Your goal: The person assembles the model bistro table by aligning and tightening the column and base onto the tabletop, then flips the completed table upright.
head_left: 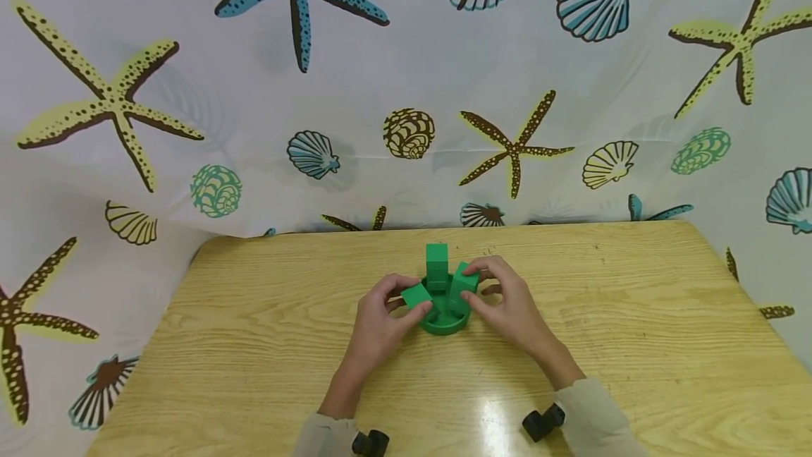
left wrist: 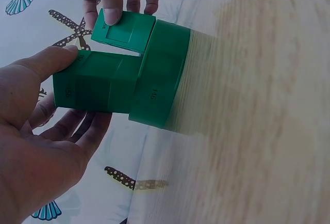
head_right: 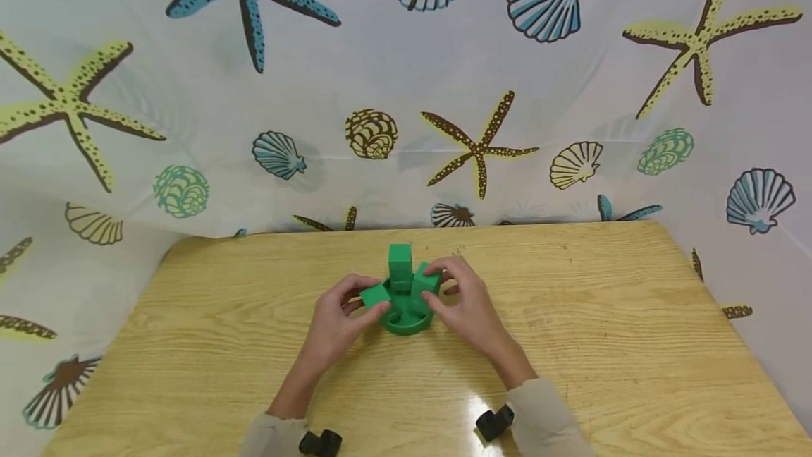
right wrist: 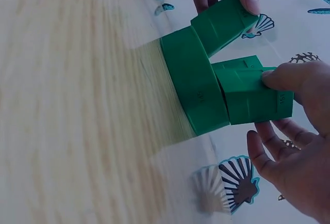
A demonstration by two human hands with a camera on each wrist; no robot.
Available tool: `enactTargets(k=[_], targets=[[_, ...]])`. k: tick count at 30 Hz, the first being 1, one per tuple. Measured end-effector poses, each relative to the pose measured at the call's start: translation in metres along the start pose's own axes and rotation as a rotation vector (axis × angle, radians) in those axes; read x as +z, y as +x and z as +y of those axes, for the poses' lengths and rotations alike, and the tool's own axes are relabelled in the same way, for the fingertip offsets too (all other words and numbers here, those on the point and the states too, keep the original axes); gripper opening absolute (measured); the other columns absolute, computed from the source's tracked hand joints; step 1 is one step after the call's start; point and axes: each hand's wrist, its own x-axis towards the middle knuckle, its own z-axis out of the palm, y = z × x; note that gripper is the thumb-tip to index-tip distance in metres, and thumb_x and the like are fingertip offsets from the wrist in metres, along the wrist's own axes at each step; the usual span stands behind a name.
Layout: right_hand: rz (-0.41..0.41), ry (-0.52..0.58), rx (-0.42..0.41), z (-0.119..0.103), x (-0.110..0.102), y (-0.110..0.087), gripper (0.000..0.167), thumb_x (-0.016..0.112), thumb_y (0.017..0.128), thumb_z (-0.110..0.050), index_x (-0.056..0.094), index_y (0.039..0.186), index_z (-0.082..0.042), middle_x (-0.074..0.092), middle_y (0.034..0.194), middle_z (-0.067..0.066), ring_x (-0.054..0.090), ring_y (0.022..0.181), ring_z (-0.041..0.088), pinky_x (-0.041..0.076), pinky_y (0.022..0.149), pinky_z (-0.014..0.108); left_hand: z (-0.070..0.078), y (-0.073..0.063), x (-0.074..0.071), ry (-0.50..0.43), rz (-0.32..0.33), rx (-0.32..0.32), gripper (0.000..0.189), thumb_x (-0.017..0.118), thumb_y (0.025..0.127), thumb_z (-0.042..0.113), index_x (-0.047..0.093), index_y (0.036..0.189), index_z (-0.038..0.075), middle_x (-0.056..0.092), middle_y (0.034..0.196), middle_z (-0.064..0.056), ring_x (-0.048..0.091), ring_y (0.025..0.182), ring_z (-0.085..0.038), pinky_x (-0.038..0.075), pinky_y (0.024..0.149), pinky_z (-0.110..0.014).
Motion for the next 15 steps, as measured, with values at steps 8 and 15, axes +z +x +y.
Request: enactTargets(k=[8,15], targets=[[-0.053,-0.04,-0.009,-0.004,-0.009,-0.001,0.032,0.081,0.091,-0.013,0.067,0.119,-0.013,0.063,0.138,0.006,0.065,0.101,0.02,0.061,0.075,0.035,0.0,-0.001,0.0,-0.003,-0.001,-0.005,0.034,0.081,0.091,0.011,0.067,0.121,0.003,0.065,0.12,-0.008,0.065,0.115,-0.026,0.056,0.099,-0.044],[-0.114,0.011,-0.027,-0.003,-0.018,0.0,0.037,0.076,0.088,0.008,0.066,0.119,-0.01,0.065,0.127,0.006,0.062,0.113,0.024,0.061,0.087,0.039,-0.001,0.0,0.0,-0.015,0.0,-0.004,0.034,0.081,0.091,0.01,0.068,0.121,0.001,0.065,0.12,-0.008,0.065,0.114,-0.026,0.056,0.099,-0.042]])
